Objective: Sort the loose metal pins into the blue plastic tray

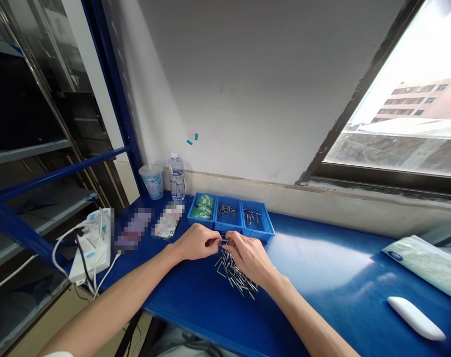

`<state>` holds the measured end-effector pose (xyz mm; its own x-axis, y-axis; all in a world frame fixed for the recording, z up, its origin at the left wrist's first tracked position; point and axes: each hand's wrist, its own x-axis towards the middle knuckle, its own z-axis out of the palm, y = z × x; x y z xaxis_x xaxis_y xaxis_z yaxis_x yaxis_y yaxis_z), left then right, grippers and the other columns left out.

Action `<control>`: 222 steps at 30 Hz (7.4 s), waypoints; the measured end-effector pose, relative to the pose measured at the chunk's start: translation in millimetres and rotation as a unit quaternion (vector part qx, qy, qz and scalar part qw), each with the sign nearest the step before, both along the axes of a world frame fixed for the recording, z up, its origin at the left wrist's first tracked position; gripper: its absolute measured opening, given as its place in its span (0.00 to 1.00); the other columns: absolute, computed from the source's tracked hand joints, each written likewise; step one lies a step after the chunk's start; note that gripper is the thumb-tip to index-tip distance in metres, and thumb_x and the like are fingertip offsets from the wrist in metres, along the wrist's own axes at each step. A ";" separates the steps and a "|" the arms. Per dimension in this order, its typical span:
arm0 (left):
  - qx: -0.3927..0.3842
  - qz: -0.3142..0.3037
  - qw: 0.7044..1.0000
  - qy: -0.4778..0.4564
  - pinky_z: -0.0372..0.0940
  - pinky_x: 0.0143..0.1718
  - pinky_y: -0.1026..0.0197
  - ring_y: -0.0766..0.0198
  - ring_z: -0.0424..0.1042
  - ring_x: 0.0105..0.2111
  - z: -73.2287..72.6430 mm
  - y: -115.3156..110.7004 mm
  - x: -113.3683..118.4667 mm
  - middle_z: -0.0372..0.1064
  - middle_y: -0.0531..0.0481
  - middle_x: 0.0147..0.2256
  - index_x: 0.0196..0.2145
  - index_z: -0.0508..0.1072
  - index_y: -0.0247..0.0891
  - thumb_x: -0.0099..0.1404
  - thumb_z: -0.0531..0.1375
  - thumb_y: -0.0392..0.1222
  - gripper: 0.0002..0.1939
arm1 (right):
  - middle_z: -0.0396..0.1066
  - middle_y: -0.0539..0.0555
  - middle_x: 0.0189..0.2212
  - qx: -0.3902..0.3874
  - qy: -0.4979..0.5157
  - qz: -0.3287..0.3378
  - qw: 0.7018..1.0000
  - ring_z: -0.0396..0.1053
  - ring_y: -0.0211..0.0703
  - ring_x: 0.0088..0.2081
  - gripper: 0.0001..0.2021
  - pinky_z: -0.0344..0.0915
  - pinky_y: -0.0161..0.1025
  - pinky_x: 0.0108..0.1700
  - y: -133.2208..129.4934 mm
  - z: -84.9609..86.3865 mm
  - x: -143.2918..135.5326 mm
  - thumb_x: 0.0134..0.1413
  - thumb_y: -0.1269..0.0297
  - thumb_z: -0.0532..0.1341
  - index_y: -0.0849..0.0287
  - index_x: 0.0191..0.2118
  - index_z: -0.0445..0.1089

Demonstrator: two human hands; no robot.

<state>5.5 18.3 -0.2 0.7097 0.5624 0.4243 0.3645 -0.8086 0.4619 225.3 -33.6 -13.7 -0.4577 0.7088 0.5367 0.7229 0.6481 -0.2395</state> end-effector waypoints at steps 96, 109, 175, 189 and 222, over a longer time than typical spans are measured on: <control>0.021 0.038 0.999 -0.016 0.63 0.36 0.65 0.65 0.74 0.30 -2.0 1.2 2.3 0.75 0.55 0.29 0.43 0.80 0.41 0.69 0.62 0.38 0.06 | 0.72 0.50 0.28 0.035 0.007 -0.018 0.999 0.68 0.38 0.24 0.13 0.54 0.37 0.28 1.6 2.9 -7.6 0.74 0.64 0.52 0.57 0.38 0.71; -0.011 0.001 0.996 -0.083 0.69 0.42 0.63 0.62 0.77 0.38 -0.1 0.9 1.2 0.79 0.49 0.40 0.43 0.77 0.38 0.71 0.60 0.36 0.06 | 0.79 0.54 0.36 0.028 -0.001 -0.047 0.998 0.77 0.44 0.32 0.14 0.61 0.37 0.32 8.6 -3.2 -4.8 0.75 0.61 0.52 0.56 0.48 0.75; -0.014 0.036 0.998 0.042 0.56 0.29 0.65 0.66 0.68 0.23 5.7 4.2 -4.4 0.70 0.56 0.22 0.35 0.79 0.40 0.71 0.57 0.38 0.10 | 0.76 0.53 0.35 0.022 -0.039 -0.033 0.998 0.70 0.38 0.26 0.12 0.52 0.36 0.27 4.1 5.3 -2.7 0.78 0.66 0.48 0.57 0.45 0.69; -0.019 0.023 0.998 0.047 0.55 0.29 0.64 0.66 0.68 0.23 1.2 2.9 -0.1 0.69 0.55 0.22 0.33 0.77 0.40 0.70 0.57 0.36 0.10 | 0.75 0.53 0.33 0.007 -0.031 -0.030 0.999 0.71 0.40 0.27 0.16 0.52 0.38 0.28 2.2 -1.3 -3.0 0.79 0.58 0.47 0.58 0.46 0.69; -0.030 0.017 0.998 0.044 0.54 0.29 0.65 0.67 0.69 0.24 0.1 4.0 -1.6 0.71 0.55 0.24 0.32 0.76 0.38 0.69 0.58 0.33 0.09 | 0.74 0.52 0.37 -0.031 -0.084 -0.052 0.995 0.69 0.40 0.28 0.06 0.51 0.38 0.28 2.3 6.9 -4.9 0.77 0.66 0.53 0.58 0.45 0.65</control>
